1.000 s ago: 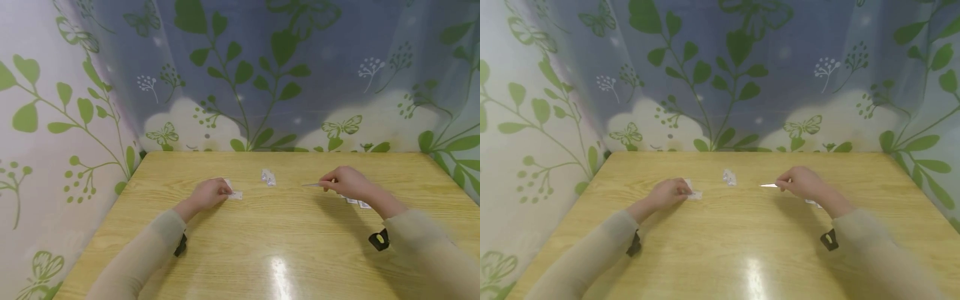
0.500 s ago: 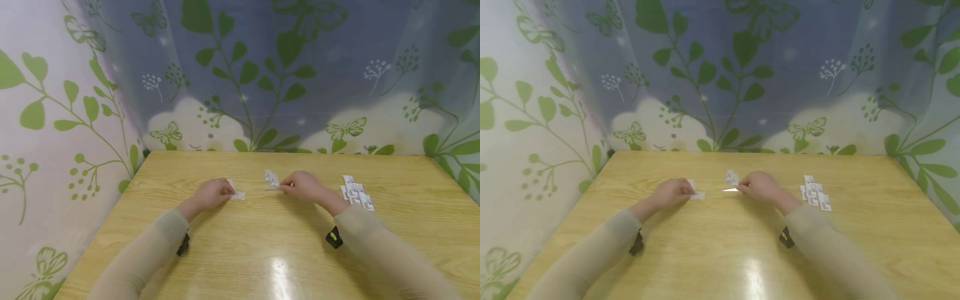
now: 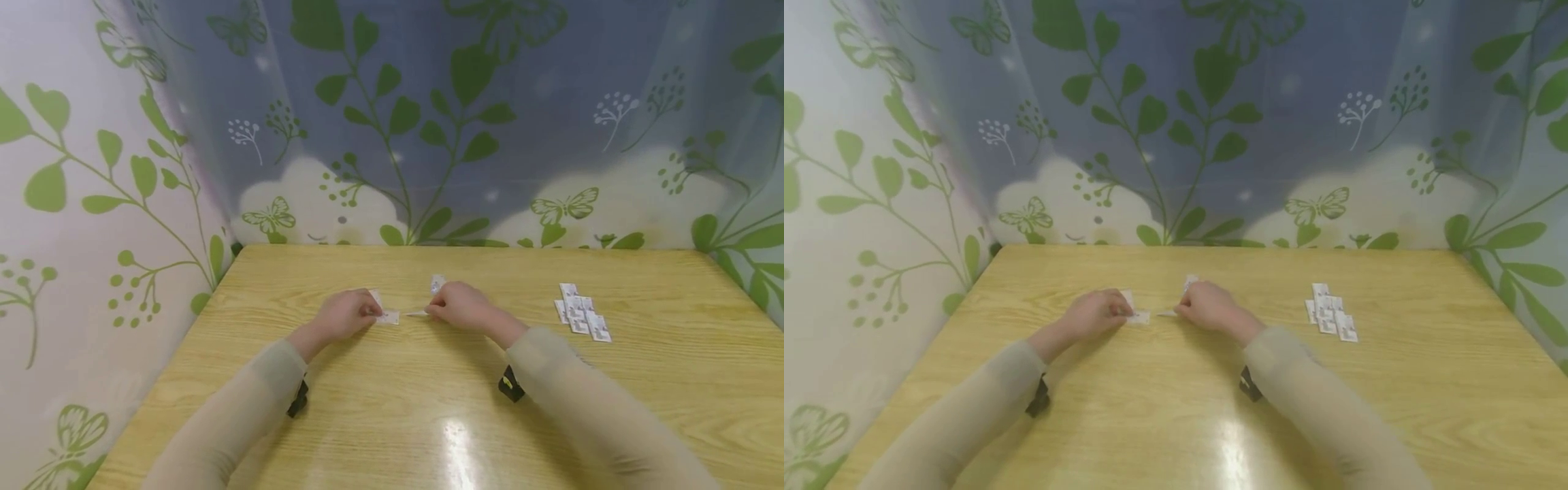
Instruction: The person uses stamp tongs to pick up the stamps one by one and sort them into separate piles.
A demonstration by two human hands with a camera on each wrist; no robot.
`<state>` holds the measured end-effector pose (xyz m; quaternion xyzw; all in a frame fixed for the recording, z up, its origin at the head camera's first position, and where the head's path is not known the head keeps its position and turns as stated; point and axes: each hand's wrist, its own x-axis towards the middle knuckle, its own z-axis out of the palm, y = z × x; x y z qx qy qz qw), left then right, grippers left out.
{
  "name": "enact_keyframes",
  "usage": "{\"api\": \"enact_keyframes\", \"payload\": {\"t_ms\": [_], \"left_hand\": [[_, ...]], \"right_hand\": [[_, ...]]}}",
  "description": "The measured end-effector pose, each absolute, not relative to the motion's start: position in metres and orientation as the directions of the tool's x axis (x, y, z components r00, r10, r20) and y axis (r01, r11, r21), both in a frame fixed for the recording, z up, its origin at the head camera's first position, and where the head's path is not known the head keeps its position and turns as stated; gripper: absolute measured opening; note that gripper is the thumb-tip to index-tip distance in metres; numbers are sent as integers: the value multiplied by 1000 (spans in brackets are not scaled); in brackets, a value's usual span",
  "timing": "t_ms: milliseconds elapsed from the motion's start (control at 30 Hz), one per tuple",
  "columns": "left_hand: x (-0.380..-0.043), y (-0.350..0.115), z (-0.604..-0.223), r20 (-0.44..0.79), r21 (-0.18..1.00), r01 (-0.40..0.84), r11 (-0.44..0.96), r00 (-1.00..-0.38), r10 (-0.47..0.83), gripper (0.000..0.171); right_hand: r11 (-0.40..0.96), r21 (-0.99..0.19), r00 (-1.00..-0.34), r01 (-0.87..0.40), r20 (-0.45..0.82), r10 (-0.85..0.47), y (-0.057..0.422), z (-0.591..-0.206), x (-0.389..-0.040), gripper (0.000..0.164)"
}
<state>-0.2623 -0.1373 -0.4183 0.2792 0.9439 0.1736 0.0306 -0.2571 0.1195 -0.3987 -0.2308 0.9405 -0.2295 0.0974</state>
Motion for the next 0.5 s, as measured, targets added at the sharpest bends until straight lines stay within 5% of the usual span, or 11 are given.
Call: {"api": "enact_keyframes", "payload": {"t_ms": [500], "left_hand": [[-264,-141,-418,33,372,504,779,-846,532,12]], "right_hand": [[796,-486,-885,-361,-89,-457,99,-399,-256,27]]}}
